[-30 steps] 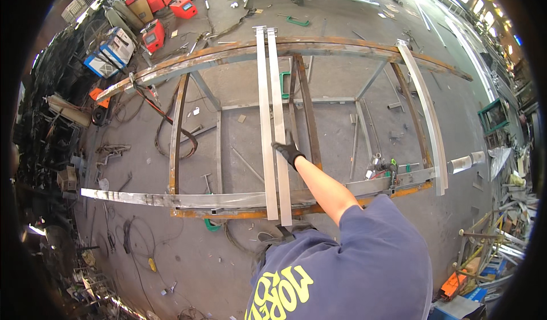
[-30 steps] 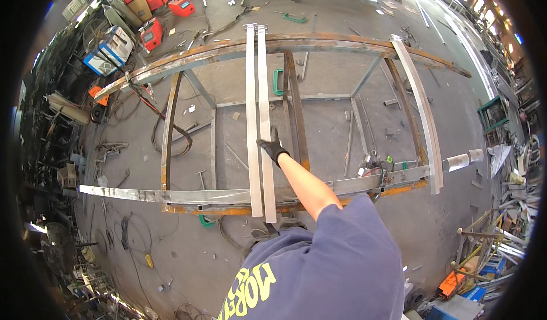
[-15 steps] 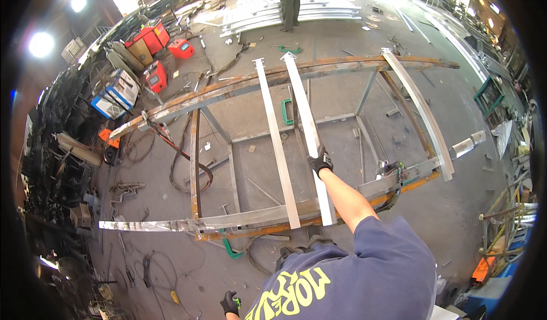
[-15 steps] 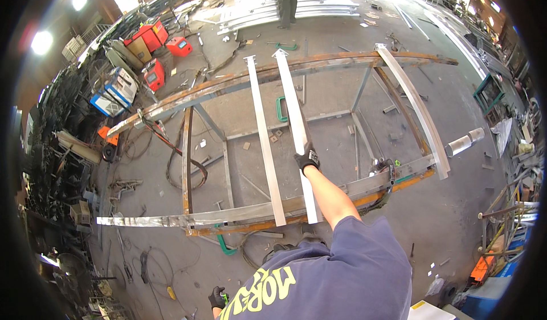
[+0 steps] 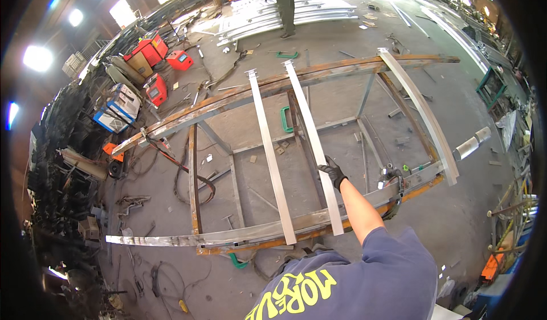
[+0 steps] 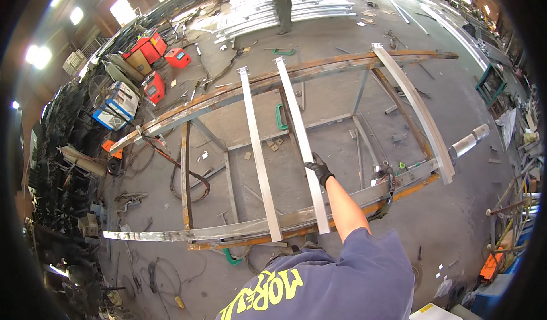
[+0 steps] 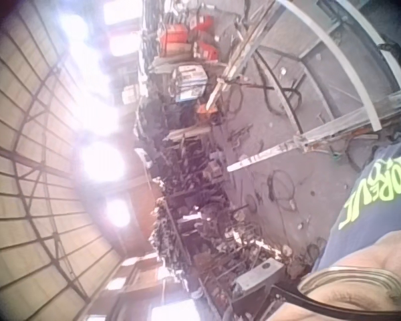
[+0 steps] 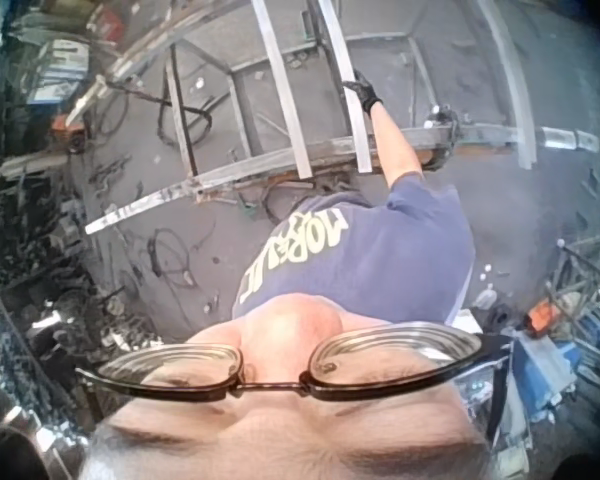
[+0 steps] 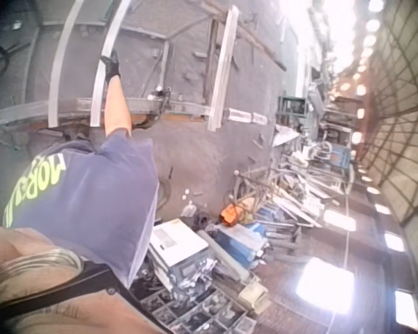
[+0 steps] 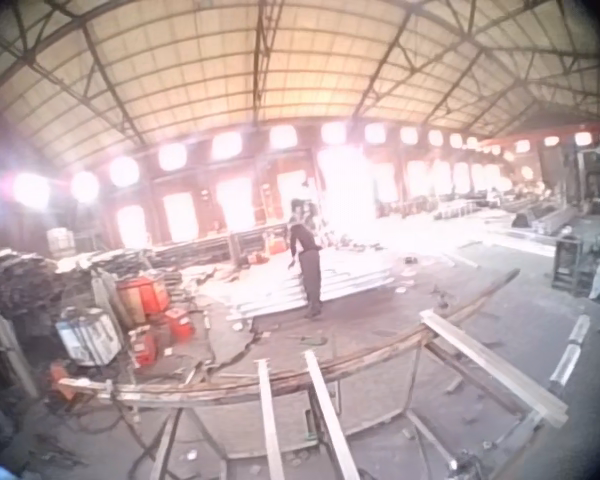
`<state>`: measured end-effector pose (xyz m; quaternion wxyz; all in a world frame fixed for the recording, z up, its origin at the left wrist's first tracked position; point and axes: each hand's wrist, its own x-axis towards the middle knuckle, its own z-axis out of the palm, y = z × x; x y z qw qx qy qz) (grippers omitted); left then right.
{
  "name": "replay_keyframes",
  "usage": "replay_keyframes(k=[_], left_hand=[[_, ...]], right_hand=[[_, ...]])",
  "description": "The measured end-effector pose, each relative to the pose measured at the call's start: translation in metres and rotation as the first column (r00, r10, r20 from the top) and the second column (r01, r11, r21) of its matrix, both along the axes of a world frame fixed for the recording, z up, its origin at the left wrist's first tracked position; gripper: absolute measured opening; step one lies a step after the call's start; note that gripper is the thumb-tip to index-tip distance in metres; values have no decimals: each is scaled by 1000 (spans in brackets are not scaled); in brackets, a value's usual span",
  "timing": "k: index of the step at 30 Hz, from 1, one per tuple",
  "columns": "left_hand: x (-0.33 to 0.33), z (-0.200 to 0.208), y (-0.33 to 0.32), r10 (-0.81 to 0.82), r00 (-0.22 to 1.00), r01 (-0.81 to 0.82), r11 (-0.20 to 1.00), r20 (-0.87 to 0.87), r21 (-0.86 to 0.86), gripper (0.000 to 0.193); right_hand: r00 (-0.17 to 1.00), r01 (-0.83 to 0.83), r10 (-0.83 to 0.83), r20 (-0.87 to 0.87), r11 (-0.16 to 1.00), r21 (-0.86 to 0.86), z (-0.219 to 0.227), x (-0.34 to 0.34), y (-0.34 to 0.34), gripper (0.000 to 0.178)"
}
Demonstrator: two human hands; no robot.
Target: The person positions metal bars on a frame, measures and marks them with a tape measure and marker, then uses a welding tool to join the bars. The person handles multiple bars and tools while assembling the structure.
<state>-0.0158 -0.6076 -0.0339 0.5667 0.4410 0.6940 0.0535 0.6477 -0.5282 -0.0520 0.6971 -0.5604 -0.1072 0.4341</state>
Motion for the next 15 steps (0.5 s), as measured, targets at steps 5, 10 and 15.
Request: replay_keyframes(k=[5, 10, 15], left_hand=[[29, 10, 19, -26, 999, 26, 999, 20, -19, 23], [14, 23, 24, -2, 1000, 2, 1000, -5, -28, 24], [-7, 18, 32, -9, 1000, 9, 999, 13, -31, 25]], right_hand=[[669, 217, 44, 742, 943, -252, -3, 16, -21, 74], [476, 4, 261, 840, 954, -299, 21, -127, 26, 102], [756, -59, 343, 558, 884, -464, 33, -237, 72, 129]])
